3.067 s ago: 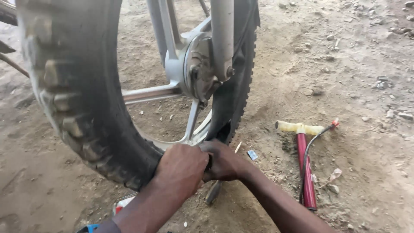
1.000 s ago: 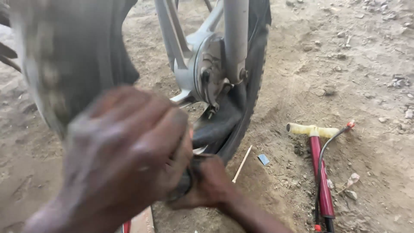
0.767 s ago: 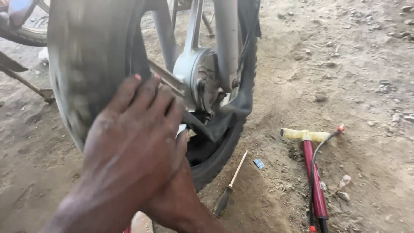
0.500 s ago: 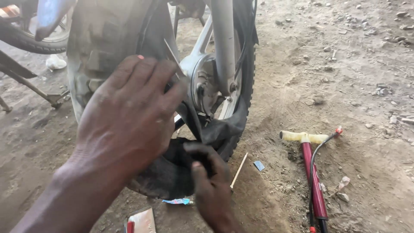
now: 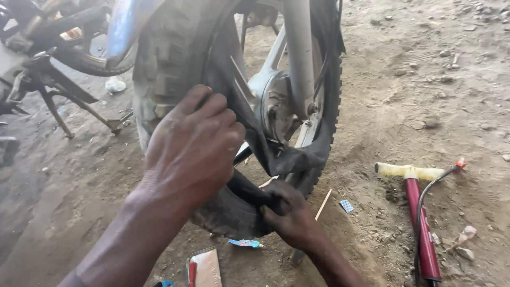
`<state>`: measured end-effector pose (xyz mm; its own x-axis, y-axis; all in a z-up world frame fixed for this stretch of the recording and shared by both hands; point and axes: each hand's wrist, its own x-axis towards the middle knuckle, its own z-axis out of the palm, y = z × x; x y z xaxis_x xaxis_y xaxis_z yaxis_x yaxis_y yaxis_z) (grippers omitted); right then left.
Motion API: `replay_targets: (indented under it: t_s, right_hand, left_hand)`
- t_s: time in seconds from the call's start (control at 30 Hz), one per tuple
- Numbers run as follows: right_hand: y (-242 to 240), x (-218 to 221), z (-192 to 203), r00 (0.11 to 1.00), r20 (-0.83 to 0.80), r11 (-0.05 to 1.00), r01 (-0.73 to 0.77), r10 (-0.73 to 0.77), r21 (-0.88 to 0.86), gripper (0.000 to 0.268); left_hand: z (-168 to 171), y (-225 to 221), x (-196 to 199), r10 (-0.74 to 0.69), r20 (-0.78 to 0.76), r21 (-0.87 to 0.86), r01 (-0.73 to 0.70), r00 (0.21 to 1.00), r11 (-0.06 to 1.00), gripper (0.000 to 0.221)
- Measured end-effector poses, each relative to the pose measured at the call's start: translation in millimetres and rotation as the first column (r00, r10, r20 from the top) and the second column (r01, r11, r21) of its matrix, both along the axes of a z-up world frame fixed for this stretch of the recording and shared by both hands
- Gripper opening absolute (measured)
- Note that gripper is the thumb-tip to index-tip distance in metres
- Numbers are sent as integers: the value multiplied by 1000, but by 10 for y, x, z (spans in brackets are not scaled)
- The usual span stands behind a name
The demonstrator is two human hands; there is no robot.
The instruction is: Repairing a motorcycle tire by removing and re-inserting the inner tube.
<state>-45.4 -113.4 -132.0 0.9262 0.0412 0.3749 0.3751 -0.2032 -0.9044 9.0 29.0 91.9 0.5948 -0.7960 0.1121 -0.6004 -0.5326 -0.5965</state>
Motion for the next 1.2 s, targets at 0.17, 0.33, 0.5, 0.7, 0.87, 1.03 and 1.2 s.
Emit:
replay_targets:
  t_s: [0.17,0.33,0.5,0.7,0.87,1.03,1.2]
  right_hand:
    - [146,-291,-162,962,183,978,188,-202,93,16]
    - [3,-173,-366,937,240,963,222,-255,155,20]
    - [-82,-113,-489,979,116,984,159,-167,79,25]
    - [-261,-60,132,995,-72,997,-72,70,-29,40]
    - [-167,-32,389,965,87,968,-250,247,28,27]
    - [-241,-60,560,981,33,979,187,-190,77,27]
    - [-87,364,896,982,170,993,66,-82,99,26]
  left_hand:
    - [53,-54,-178,138,-144,202,-108,980,974,37]
    - [-108,-67,-312,234,-141,480,-141,962,866,41]
    - [-369,-107,-359,281,-48,518,-216,959,827,48]
    - [-547,51,-319,-27,-204,-30,22,979,999,24]
    - [-395,250,-355,-359,-262,-192,316,896,929,6]
    - [-359,312,-337,-501,-290,-261,437,815,861,13]
    - [-425,316,-337,-559,-253,-282,492,790,824,16]
